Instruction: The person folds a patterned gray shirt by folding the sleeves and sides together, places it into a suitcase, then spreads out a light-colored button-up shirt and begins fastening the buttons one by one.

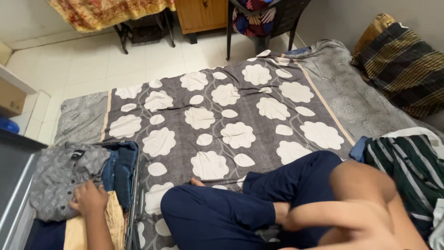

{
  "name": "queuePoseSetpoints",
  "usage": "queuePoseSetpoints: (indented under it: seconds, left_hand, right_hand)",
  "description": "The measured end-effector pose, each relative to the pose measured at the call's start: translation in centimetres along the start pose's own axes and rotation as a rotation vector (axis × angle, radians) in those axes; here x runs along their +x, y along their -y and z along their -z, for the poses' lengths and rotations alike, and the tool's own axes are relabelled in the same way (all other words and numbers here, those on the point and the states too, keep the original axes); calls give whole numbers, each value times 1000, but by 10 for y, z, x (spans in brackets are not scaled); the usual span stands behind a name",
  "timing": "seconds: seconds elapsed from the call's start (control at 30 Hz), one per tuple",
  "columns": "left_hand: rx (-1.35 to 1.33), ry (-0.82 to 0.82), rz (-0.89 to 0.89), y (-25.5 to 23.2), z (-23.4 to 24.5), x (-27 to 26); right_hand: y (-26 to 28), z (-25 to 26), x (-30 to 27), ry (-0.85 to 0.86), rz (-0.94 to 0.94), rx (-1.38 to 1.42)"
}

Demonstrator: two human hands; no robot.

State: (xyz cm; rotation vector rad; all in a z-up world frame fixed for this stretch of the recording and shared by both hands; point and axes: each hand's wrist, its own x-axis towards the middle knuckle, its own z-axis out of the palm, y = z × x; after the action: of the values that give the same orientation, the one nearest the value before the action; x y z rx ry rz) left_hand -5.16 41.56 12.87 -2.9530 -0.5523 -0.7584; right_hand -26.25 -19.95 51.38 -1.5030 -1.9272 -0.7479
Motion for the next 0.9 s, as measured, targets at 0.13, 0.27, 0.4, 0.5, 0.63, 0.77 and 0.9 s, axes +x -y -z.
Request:
queuePoseSetpoints:
  seconds: [0.13,0.27,0.4,0.5,0.63,0.77,0.9]
  left_hand:
    - [-272,-164,-161,-21,30,-42]
    - [-654,-247,-168,-93,85,-102]
    - [-878,-125,-234,-187,129,-160]
    - [-611,-75,-401,-240,151,-186]
    - [-849,299,-422,-296,156,-219]
    - [-998,484,-664,-364,142,-252]
    - [-959,533,-801,-409,110,-288]
  right_hand:
    - [10,4,8,103,31,-114]
    - [33,14,0,-78,-13,1]
    - [69,-15,-38,-472,127,-106]
    - [100,-18,-82,-442,29,212]
    - [97,-62,-143,-210,-415,-157]
    - [109,-101,-218,53,-1013,-390]
    - [139,-160,-289,-19,-1393,-624]
